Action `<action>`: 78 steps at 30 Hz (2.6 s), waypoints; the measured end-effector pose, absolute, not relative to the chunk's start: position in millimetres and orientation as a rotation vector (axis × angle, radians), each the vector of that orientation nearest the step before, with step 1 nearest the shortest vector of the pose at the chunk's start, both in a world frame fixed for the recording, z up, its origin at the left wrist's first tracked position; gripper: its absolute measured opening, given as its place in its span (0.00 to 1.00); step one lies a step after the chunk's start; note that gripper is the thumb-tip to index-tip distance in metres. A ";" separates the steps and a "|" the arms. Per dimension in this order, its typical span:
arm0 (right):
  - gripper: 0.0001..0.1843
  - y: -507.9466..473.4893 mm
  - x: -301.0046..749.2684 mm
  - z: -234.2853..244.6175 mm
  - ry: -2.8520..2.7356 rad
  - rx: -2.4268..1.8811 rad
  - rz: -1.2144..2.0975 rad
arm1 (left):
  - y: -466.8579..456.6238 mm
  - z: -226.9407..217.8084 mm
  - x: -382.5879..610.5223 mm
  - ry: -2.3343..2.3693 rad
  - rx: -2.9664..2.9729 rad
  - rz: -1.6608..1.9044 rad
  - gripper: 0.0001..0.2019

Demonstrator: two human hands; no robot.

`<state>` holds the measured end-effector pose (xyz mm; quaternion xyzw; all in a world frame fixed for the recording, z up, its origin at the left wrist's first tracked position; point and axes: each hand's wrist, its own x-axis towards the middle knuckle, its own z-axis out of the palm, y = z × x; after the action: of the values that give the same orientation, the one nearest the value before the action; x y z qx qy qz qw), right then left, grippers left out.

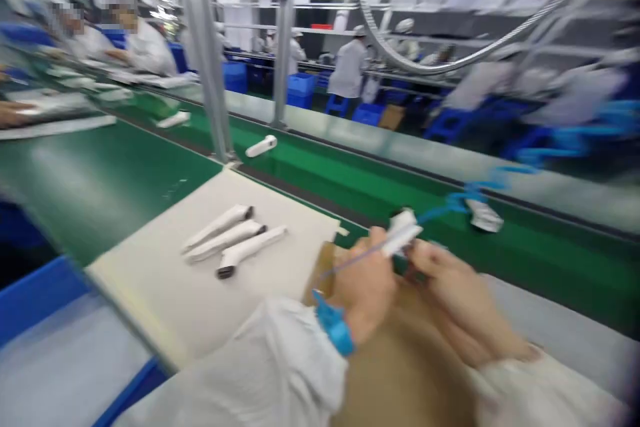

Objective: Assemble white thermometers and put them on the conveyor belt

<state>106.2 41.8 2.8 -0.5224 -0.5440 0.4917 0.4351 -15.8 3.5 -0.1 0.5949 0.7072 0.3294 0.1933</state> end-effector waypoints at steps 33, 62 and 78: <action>0.18 79.7 125.9 52.3 -1.256 -1.484 1.461 | 18.3 -7.2 -22.6 1.381 1.184 1.166 0.09; 0.23 66.6 127.0 39.8 -1.671 -1.352 1.151 | 18.7 -1.4 -30.8 1.581 1.315 1.159 0.07; 0.13 181.5 157.6 50.8 -2.361 -2.127 -0.364 | 19.9 -8.5 -28.7 1.624 1.144 1.187 0.08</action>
<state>157.6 181.5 50.8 -0.6648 -0.7378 -0.1137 -0.0286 -28.7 19.9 -8.5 0.4528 0.6425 0.4696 0.4020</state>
